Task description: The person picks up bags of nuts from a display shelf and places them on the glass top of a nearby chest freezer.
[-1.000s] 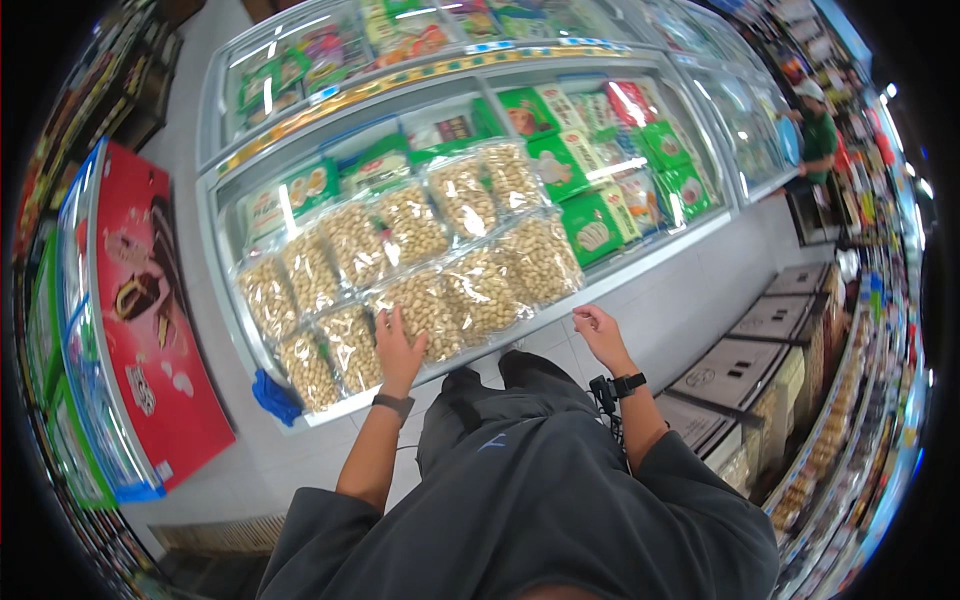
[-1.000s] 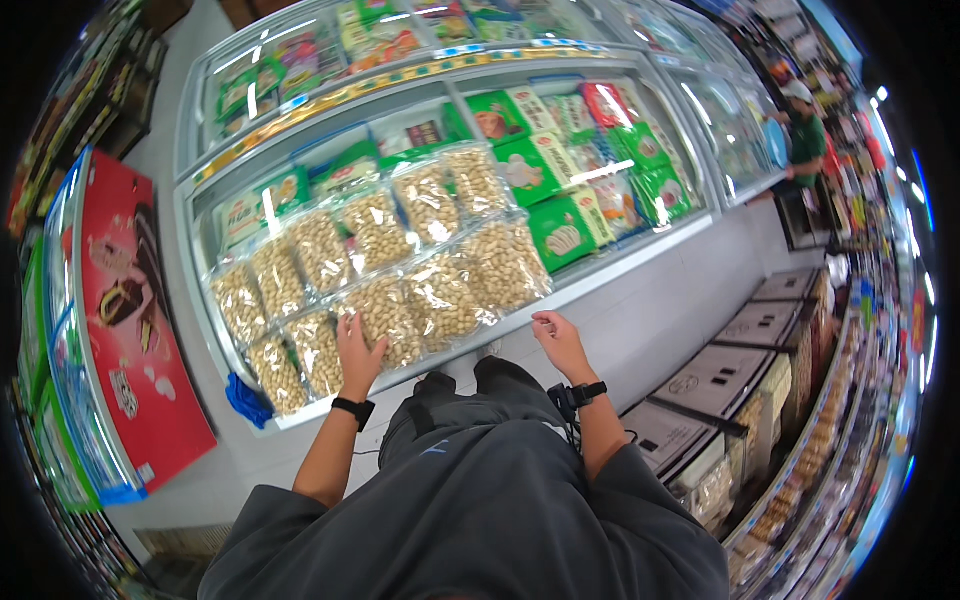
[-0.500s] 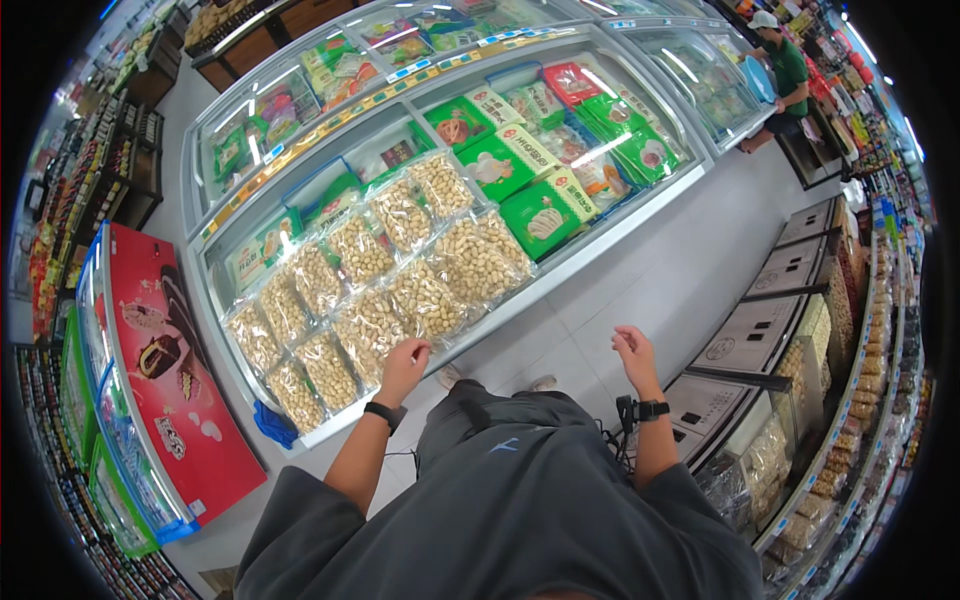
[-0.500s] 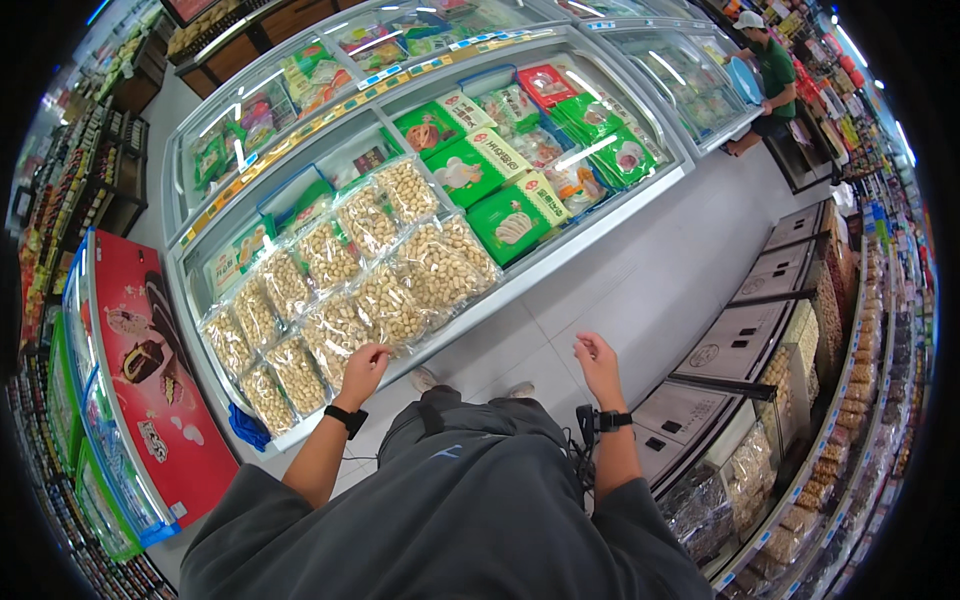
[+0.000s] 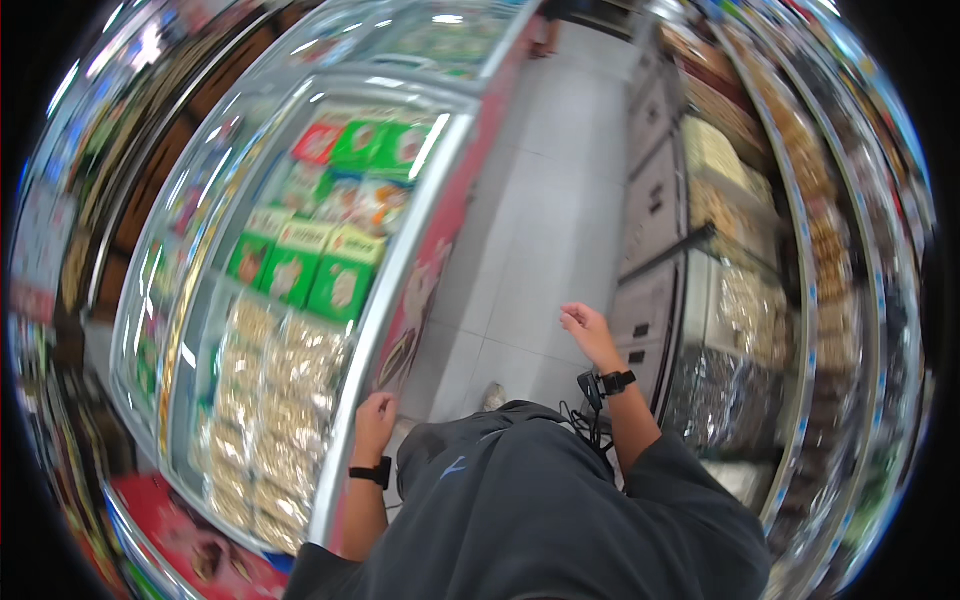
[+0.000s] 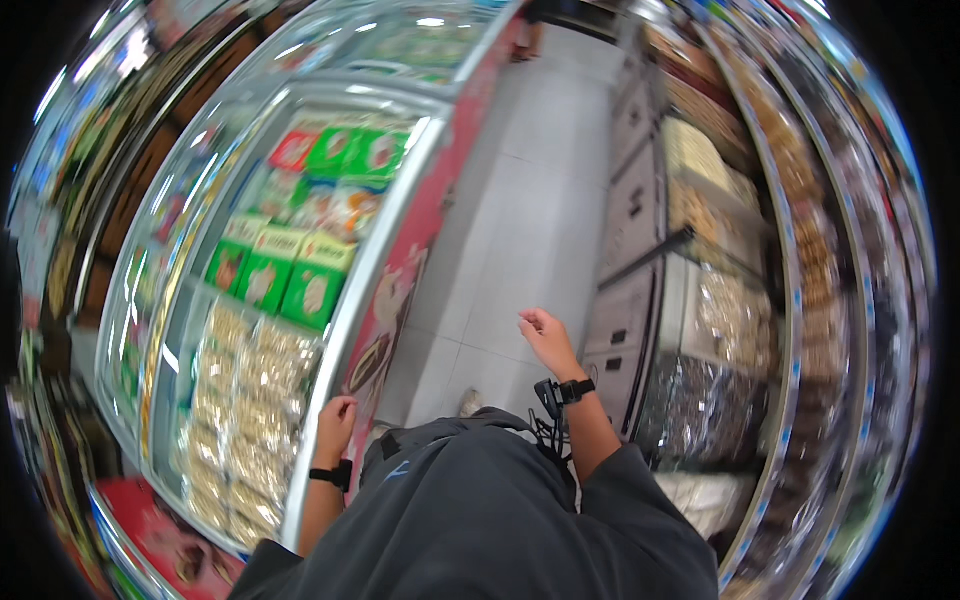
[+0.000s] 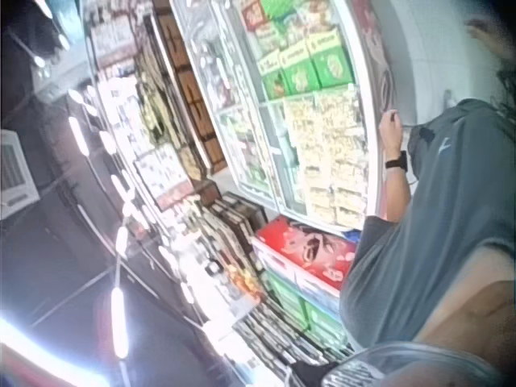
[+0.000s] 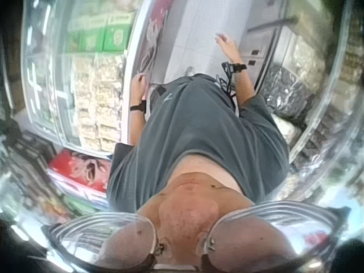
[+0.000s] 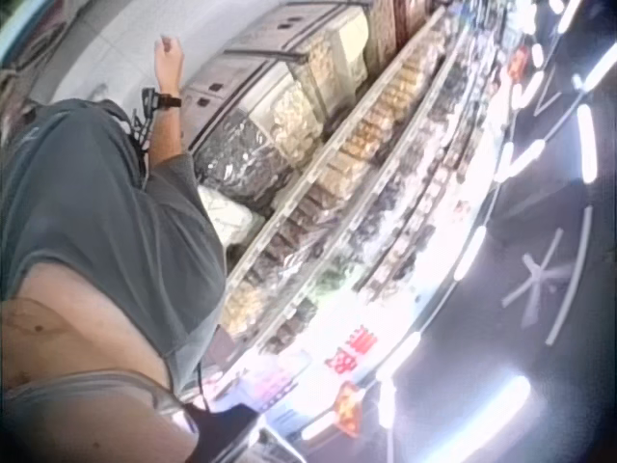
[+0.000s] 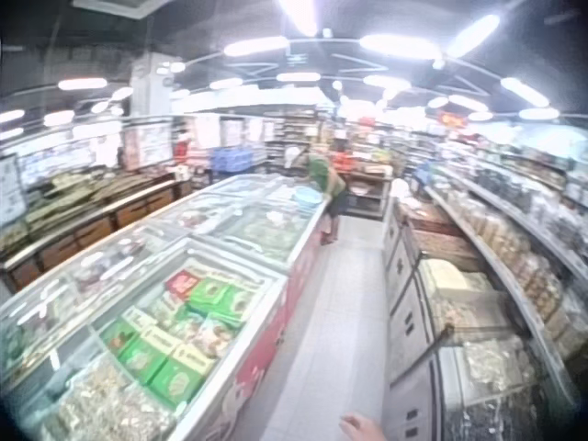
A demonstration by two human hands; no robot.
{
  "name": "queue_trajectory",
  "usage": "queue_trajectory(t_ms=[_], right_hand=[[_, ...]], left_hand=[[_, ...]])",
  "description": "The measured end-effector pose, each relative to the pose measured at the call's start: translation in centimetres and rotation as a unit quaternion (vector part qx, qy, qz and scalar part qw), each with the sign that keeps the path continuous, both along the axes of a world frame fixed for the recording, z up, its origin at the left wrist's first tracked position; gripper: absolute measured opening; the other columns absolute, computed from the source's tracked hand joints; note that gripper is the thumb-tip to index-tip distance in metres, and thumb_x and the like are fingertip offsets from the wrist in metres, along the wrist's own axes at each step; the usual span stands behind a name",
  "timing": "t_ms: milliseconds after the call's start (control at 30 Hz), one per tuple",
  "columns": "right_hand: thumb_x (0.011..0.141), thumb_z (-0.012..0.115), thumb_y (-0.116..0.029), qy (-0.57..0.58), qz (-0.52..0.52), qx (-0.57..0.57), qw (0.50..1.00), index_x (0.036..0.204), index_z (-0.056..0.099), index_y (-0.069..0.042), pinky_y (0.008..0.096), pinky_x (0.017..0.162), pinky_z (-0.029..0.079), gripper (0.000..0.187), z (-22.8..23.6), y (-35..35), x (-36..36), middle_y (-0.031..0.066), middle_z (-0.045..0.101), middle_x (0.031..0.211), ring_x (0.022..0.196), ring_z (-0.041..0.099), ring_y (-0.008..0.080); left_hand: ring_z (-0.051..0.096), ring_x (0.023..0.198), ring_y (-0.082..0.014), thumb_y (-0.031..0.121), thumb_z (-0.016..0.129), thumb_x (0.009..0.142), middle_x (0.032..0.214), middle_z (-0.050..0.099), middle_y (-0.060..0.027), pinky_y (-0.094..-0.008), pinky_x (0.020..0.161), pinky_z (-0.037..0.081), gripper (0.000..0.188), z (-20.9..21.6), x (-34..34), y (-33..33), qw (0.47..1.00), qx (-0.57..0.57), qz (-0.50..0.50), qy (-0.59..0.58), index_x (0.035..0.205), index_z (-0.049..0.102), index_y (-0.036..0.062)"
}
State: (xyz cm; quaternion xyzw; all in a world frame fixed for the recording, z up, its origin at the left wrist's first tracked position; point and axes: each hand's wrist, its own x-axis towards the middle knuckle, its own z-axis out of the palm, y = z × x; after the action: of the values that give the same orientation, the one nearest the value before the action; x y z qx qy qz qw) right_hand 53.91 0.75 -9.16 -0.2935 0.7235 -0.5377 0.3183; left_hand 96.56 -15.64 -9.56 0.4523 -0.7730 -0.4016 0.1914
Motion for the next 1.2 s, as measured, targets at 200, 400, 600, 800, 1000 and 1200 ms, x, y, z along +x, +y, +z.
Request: queue_trajectory(t_ms=[200, 400, 600, 800, 1000, 1200], right_hand=[[0.087, 0.06, -0.015, -0.008, -0.13, 0.008, 0.991, 0.107, 0.059, 0.0, 0.0242, 0.071, 0.047, 0.025, 0.3, 8.4, -4.1, 0.0035, 0.063, 0.087, 0.077, 0.058, 0.0095], [0.086, 0.059, -0.015, -0.113, -0.264, -0.047, 0.957, 0.106, 0.059, -0.001, 0.0231, 0.068, 0.046, 0.025, -0.9, 15.7, -5.7, 0.0025, 0.062, 0.085, 0.076, 0.059, 0.0097], [0.086, 0.057, -0.015, -0.194, -0.373, -0.066, 0.905, 0.107, 0.056, -0.003, 0.0228, 0.066, 0.045, 0.024, -1.5, 20.1, -8.2, 0.0033, 0.063, 0.086, 0.075, 0.06, 0.0108], [0.087, 0.055, -0.016, -0.189, -0.446, -0.058, 0.873, 0.11, 0.053, -0.004, 0.0232, 0.066, 0.045, 0.027, -1.9, 21.6, -12.5, 0.0041, 0.063, 0.088, 0.075, 0.06, 0.012], [0.087, 0.056, -0.017, -0.23, -0.534, -0.027, 0.813, 0.128, 0.042, 0.0, 0.0265, 0.07, 0.049, 0.046, -0.7, 21.9, -18.4, 0.01, 0.064, 0.095, 0.081, 0.062, 0.0163], [0.084, 0.06, -0.016, -0.227, -0.627, -0.063, 0.742, 0.135, 0.031, 0.002, 0.0263, 0.068, 0.048, 0.062, 0.1, 22.1, -25.2, 0.0106, 0.063, 0.093, 0.08, 0.062, 0.0167]], left_hand=[[0.062, 0.073, -0.0273, 0.008, 0.059, 0.083, 0.08, 0.063, -0.0149, -0.0323, 0.067, 0.048, 0.011, 2.6, -12.0, -0.7, 0.989, -0.012, -0.15, 0.003, 0.088, 0.063, -0.0009], [0.06, 0.068, -0.0187, 0.006, 0.058, 0.084, 0.077, 0.062, -0.0121, -0.029, 0.063, 0.047, 0.011, 1.1, -20.9, -2.8, 0.968, -0.006, -0.25, 0.003, 0.088, 0.063, -0.0025], [0.059, 0.065, -0.02, 0.006, 0.057, 0.084, 0.073, 0.061, -0.0114, -0.0297, 0.062, 0.047, 0.01, 0.5, -31.1, -2.7, 0.952, 0.014, -0.306, 0.016, 0.087, 0.063, -0.0019], [0.06, 0.068, -0.0222, 0.006, 0.058, 0.083, 0.078, 0.062, -0.0119, -0.0303, 0.065, 0.048, 0.01, -0.5, -42.1, -3.7, 0.917, 0.02, -0.399, 0.005, 0.087, 0.063, -0.0018], [0.062, 0.072, -0.0258, 0.004, 0.058, 0.082, 0.08, 0.063, -0.0141, -0.0326, 0.067, 0.049, 0.01, 1.0, -54.8, -4.4, 0.864, -0.005, -0.502, 0.045, 0.088, 0.063, -0.0019], [0.062, 0.073, -0.0255, 0.003, 0.058, 0.083, 0.081, 0.064, -0.0145, -0.033, 0.068, 0.049, 0.011, 2.2, -66.2, -4.6, 0.821, 0.013, -0.564, 0.083, 0.092, 0.063, -0.0013]])
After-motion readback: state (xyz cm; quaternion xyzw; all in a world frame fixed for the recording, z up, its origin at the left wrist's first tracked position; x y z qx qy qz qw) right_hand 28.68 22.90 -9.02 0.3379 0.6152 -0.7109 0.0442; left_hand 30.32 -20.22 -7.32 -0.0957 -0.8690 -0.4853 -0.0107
